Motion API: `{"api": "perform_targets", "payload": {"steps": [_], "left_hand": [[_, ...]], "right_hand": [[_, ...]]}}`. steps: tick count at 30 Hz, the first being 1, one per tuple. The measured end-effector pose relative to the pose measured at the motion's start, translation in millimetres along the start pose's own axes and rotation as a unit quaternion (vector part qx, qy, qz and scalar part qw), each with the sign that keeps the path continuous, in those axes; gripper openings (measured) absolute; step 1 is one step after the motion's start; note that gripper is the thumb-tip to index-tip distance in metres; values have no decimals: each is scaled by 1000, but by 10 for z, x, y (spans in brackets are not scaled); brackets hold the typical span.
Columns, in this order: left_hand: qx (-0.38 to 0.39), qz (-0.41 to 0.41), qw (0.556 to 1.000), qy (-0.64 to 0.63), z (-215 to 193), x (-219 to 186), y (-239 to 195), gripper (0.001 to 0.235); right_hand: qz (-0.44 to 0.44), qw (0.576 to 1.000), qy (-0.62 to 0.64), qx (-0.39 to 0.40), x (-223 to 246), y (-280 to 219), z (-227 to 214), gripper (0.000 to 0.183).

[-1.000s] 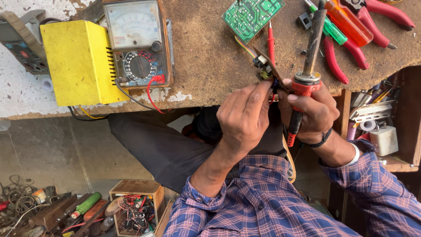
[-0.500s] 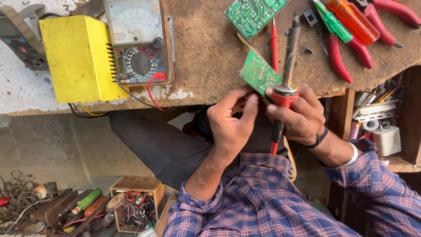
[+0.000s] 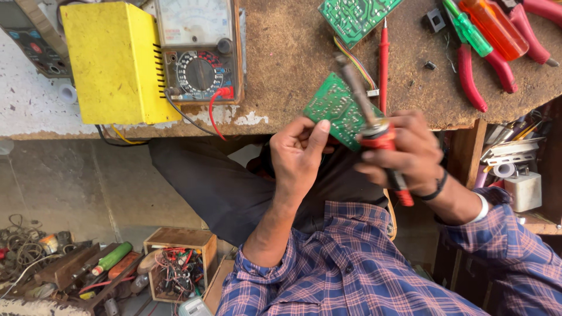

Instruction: The person solders components onto a green circuit board using a soldering iron and solder wire. They hold the board with one hand while applying heat and solder with the other, working on multiple connection points.

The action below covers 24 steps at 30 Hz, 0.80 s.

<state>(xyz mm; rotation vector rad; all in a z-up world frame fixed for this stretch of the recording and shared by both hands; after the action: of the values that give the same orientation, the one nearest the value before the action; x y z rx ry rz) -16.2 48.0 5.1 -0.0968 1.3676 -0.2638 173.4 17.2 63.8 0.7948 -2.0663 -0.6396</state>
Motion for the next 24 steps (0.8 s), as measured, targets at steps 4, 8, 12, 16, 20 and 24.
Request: {"api": "perform_targets", "payload": {"steps": [4,8,12,16,20,24], "left_hand": [[-36,54,998,1,-130,-178,59,22],[-97,159,979,81,-222,-379,221,21],[-103,220,942,232,-192,-499,432,19],[-86,263,921,273,-108,-591,516,16],[-92,283,908,296,-64,-606,476,15],[-86,290,912,276,-80,-545,479,13]], "right_hand": [[148,981,-90,-86,-269,-185,-519,26],[203,952,-25,-225,-787,-433,-1168,32],[318,902,-38,-291,-1020,-828,-1703,24],[370,877,-9,-307,-1236,-857,-1865,17],[388,872,-27,-297,-1255,-747,-1817,12],[387,877,-38,-281,-1229,-697,-1762,12]]}}
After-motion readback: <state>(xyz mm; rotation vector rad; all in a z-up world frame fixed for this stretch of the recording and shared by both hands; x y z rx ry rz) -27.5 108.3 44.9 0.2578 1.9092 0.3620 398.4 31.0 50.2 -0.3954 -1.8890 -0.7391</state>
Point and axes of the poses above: each hand's wrist, its own y-axis towards the middle knuckle, its own z-axis out of the palm, x = y × z, the point moved 5 cm from there along y, towards the middle knuckle, and after that the axes turned 2 degrees about y, right-handed, at the moved point
